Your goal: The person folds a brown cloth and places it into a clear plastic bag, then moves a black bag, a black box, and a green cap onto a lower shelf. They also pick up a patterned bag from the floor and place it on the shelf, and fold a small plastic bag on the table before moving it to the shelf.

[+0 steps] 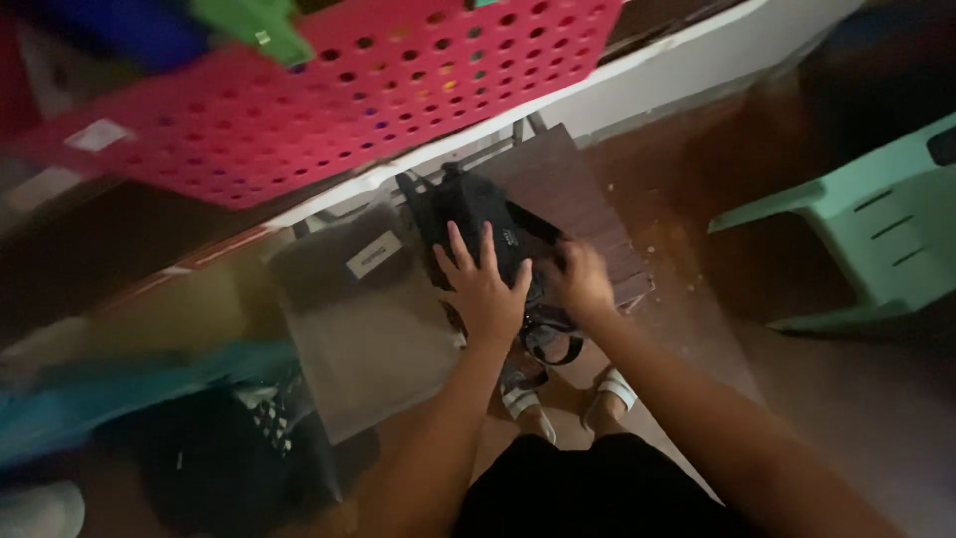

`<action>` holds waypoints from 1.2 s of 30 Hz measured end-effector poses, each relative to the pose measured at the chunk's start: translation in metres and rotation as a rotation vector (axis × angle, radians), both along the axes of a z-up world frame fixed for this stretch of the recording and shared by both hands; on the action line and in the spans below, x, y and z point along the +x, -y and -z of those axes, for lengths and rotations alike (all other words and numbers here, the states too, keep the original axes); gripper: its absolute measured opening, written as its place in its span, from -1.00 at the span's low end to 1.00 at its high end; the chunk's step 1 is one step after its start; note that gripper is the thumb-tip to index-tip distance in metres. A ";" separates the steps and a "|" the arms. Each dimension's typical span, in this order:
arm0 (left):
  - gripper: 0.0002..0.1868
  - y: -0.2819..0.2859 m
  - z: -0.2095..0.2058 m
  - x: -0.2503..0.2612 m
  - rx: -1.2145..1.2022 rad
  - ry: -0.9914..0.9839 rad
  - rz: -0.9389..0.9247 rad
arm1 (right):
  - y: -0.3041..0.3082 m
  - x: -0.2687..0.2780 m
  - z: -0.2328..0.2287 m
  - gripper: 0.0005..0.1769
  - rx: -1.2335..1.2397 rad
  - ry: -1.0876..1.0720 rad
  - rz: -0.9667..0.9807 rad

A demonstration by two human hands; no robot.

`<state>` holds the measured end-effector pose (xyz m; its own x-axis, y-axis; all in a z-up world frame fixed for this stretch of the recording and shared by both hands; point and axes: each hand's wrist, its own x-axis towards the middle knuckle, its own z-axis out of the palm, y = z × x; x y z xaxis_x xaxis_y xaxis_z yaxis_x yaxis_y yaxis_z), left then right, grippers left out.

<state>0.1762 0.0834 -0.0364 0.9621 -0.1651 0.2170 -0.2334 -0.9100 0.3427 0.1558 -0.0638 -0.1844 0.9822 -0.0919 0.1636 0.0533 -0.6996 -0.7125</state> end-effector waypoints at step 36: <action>0.00 -0.048 0.107 0.037 -0.544 -0.513 -0.229 | -0.028 -0.022 -0.041 -0.27 0.472 -0.456 -0.232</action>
<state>0.2135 0.1318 -0.1436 0.9612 0.0515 -0.2709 0.2482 -0.5895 0.7687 0.1340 -0.0354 -0.1431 0.9462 0.1694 -0.2758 -0.2130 -0.3158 -0.9246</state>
